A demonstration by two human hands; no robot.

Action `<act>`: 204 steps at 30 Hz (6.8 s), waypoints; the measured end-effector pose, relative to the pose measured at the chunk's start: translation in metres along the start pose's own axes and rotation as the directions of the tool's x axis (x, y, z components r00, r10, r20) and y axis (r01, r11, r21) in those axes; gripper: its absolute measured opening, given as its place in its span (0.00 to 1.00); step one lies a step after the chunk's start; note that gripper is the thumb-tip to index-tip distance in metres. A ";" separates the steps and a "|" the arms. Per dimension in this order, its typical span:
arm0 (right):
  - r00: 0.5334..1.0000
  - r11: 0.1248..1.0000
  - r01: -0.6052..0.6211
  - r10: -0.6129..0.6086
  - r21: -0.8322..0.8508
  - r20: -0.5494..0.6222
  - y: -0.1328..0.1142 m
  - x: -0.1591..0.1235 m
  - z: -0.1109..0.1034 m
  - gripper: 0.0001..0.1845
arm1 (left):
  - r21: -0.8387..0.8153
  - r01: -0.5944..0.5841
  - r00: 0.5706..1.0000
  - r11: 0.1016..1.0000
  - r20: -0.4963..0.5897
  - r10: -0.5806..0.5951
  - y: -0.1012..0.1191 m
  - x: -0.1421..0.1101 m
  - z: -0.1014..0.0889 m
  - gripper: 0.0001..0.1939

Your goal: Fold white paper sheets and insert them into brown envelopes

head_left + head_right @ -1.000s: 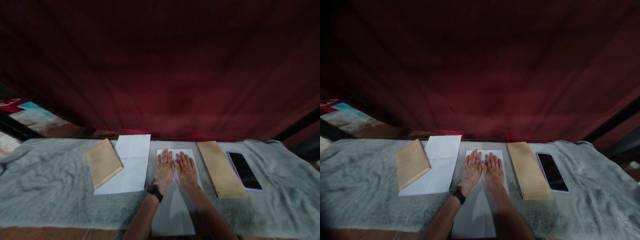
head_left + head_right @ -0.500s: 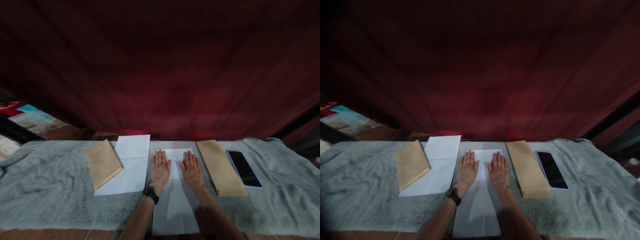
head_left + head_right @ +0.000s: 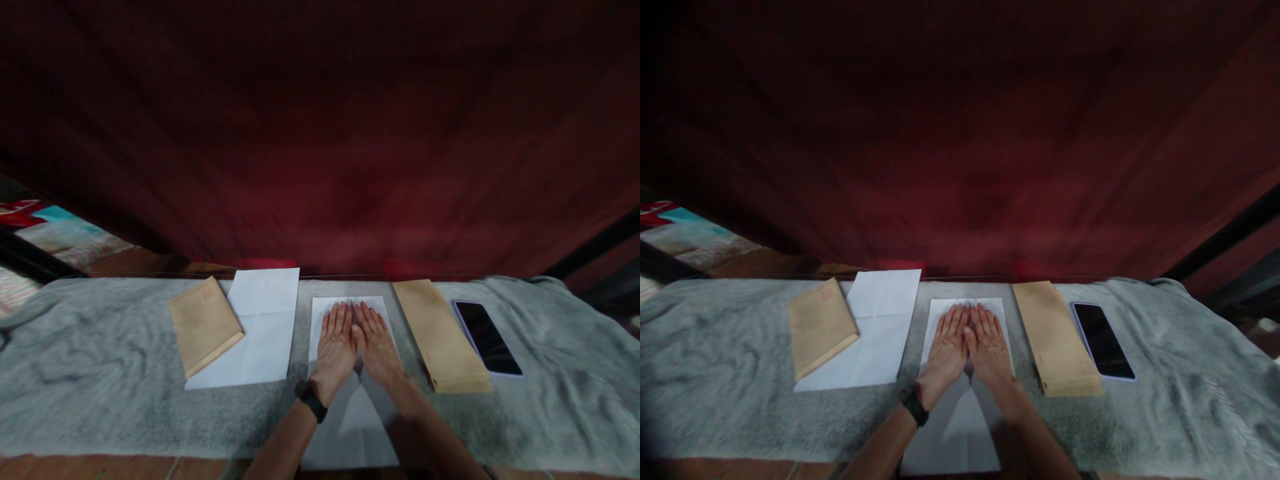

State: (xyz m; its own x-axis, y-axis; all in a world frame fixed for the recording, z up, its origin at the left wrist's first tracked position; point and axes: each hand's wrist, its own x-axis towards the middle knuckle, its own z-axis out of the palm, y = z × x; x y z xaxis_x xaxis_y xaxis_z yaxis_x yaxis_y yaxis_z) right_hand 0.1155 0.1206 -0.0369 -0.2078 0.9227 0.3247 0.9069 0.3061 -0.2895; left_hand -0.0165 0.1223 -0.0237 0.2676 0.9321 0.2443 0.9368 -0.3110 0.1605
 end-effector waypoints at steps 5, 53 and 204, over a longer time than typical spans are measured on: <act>0.996 0.999 0.046 -0.046 0.008 0.075 -0.011 -0.003 0.000 0.29 | 0.016 -0.053 0.995 0.998 0.090 0.051 0.004 -0.005 0.008 0.32; 0.985 0.985 0.173 -0.173 -0.010 -0.023 -0.014 -0.052 -0.004 0.32 | 0.053 -0.102 0.995 0.993 -0.003 0.102 0.019 -0.062 -0.011 0.32; 0.999 0.993 -0.051 0.052 -0.108 0.012 -0.016 -0.083 -0.019 0.31 | 0.100 -0.099 0.993 0.990 -0.059 0.106 -0.005 -0.092 -0.017 0.31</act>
State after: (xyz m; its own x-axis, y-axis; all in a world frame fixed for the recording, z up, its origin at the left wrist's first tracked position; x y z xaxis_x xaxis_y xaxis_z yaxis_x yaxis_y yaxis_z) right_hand 0.1249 0.0347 -0.0420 -0.1643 0.9401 0.2986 0.9505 0.2319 -0.2070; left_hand -0.0495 0.0353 -0.0309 0.3512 0.8813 0.3161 0.9234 -0.3818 0.0386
